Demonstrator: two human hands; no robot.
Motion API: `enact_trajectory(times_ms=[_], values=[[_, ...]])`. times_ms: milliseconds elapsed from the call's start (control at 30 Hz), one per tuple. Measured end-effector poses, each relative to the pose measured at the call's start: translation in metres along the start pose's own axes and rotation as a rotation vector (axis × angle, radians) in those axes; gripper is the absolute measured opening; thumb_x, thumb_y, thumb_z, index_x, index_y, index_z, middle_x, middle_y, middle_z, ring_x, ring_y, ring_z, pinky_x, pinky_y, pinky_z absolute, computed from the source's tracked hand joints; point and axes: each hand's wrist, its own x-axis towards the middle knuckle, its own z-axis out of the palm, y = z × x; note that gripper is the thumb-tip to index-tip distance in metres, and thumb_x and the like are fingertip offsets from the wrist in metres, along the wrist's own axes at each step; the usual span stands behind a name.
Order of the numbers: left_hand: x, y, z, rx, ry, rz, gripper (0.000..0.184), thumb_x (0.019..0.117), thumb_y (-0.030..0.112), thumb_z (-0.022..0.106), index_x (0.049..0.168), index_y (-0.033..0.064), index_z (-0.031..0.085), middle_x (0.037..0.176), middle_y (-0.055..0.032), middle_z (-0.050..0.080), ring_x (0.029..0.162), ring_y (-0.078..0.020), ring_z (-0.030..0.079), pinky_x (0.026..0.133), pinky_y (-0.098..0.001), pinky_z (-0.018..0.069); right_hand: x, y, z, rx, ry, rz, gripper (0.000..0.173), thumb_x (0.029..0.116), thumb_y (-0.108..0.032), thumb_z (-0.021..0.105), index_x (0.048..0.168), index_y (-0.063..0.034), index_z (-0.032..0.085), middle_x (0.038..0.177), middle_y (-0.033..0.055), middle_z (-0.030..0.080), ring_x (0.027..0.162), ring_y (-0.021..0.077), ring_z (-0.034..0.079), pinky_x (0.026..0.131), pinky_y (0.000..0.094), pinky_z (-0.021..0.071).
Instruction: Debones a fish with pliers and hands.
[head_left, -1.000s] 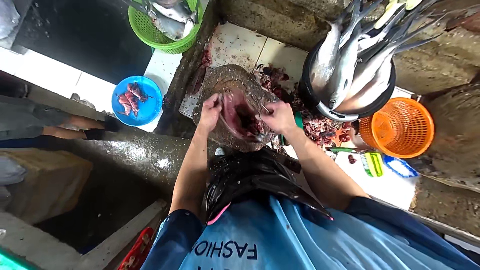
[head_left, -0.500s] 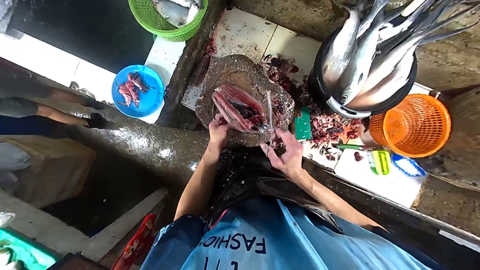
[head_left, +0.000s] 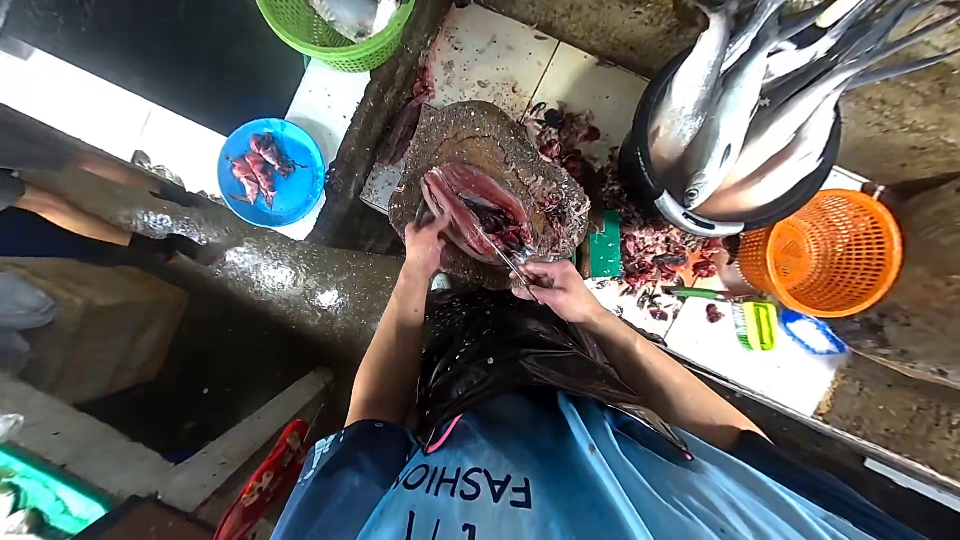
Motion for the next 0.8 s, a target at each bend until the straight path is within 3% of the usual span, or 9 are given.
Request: enact_trajectory(times_ms=[33, 100, 200, 333, 533, 633, 700, 733, 800], values=[[0.005, 0.003, 0.000, 0.019, 0.021, -0.022, 0.041, 0.0944, 0.012, 0.073, 0.130, -0.0011, 0.057, 0.118, -0.0159, 0.068, 0.104, -0.0257, 0.068, 0.088, -0.0463, 0.0590, 0.001, 0.000, 0.000, 0.094, -0.018, 0.019, 0.021, 0.0912, -0.012, 0.065, 0.108, -0.0046, 0.075, 0.080, 0.0033, 0.072, 0.059, 0.0079, 0.059, 0.056, 0.0276, 0.0517], [0.007, 0.003, 0.002, 0.052, 0.022, -0.059, 0.046, 0.0966, 0.018, 0.073, 0.134, -0.0009, 0.054, 0.120, -0.0169, 0.068, 0.104, -0.0268, 0.069, 0.088, -0.0469, 0.0606, 0.002, -0.001, 0.001, 0.245, -0.045, 0.061, 0.024, 0.0937, -0.005, 0.056, 0.109, -0.0005, 0.074, 0.088, 0.0079, 0.074, 0.058, 0.0084, 0.057, 0.055, 0.0257, 0.0492], [-0.012, -0.003, 0.006, 0.043, -0.027, -0.121, 0.031, 0.0980, 0.011, 0.068, 0.125, -0.0009, 0.060, 0.106, -0.0159, 0.070, 0.087, -0.0251, 0.071, 0.077, -0.0445, 0.0622, 0.005, -0.001, -0.001, 0.279, -0.059, 0.086, 0.025, 0.0958, -0.005, 0.055, 0.110, -0.0006, 0.075, 0.094, 0.0084, 0.075, 0.059, 0.0075, 0.057, 0.055, 0.0247, 0.0493], [-0.023, -0.018, 0.003, -0.085, -0.115, -0.104, 0.038, 0.0860, -0.011, 0.067, 0.121, 0.0001, 0.060, 0.106, -0.0142, 0.069, 0.090, -0.0245, 0.070, 0.079, -0.0431, 0.0611, 0.004, 0.002, -0.005, 0.283, -0.065, 0.112, 0.025, 0.0953, -0.002, 0.054, 0.109, 0.0002, 0.075, 0.091, 0.0076, 0.075, 0.058, 0.0055, 0.056, 0.054, 0.0225, 0.0478], [-0.031, -0.015, 0.009, -0.221, -0.110, -0.084, 0.027, 0.0879, -0.008, 0.065, 0.112, 0.0015, 0.061, 0.101, -0.0120, 0.069, 0.087, -0.0224, 0.069, 0.080, -0.0408, 0.0603, 0.008, 0.011, -0.006, 0.333, -0.066, 0.150, 0.032, 0.0983, -0.005, 0.044, 0.110, -0.0001, 0.074, 0.090, 0.0064, 0.074, 0.058, 0.0058, 0.055, 0.054, 0.0227, 0.0473], [-0.031, -0.015, 0.008, -0.222, -0.106, -0.078, 0.025, 0.0873, -0.007, 0.067, 0.111, 0.0011, 0.062, 0.100, -0.0123, 0.069, 0.086, -0.0229, 0.070, 0.080, -0.0411, 0.0611, 0.013, 0.015, -0.002, 0.380, -0.067, 0.143, 0.026, 0.0992, -0.009, 0.052, 0.110, -0.0011, 0.075, 0.085, 0.0057, 0.071, 0.058, 0.0072, 0.055, 0.054, 0.0243, 0.0482], [-0.029, -0.014, 0.007, -0.206, -0.117, -0.083, 0.027, 0.0861, -0.008, 0.068, 0.111, -0.0004, 0.063, 0.100, -0.0128, 0.069, 0.086, -0.0229, 0.069, 0.080, -0.0408, 0.0611, 0.019, 0.015, 0.001, 0.157, -0.049, 0.065, 0.020, 0.0935, -0.010, 0.066, 0.110, -0.0044, 0.076, 0.082, 0.0038, 0.073, 0.058, 0.0077, 0.057, 0.055, 0.0271, 0.0501], [-0.028, -0.014, 0.007, -0.202, -0.121, -0.091, 0.027, 0.0862, -0.008, 0.069, 0.112, -0.0019, 0.064, 0.100, -0.0139, 0.070, 0.086, -0.0238, 0.070, 0.081, -0.0420, 0.0613, 0.021, 0.014, 0.001, -0.097, -0.029, 0.005, 0.023, 0.0891, -0.018, 0.074, 0.110, -0.0094, 0.077, 0.081, 0.0014, 0.073, 0.062, 0.0098, 0.062, 0.059, 0.0325, 0.0544], [-0.027, -0.010, 0.005, -0.192, -0.119, -0.123, 0.025, 0.0887, -0.006, 0.069, 0.113, -0.0048, 0.063, 0.101, -0.0167, 0.071, 0.087, -0.0271, 0.072, 0.084, -0.0463, 0.0619, 0.023, 0.009, 0.003, -0.565, -0.003, -0.066, 0.037, 0.0836, -0.028, 0.076, 0.118, -0.0133, 0.076, 0.098, 0.0051, 0.075, 0.086, 0.0200, 0.071, 0.081, 0.0486, 0.0578]])
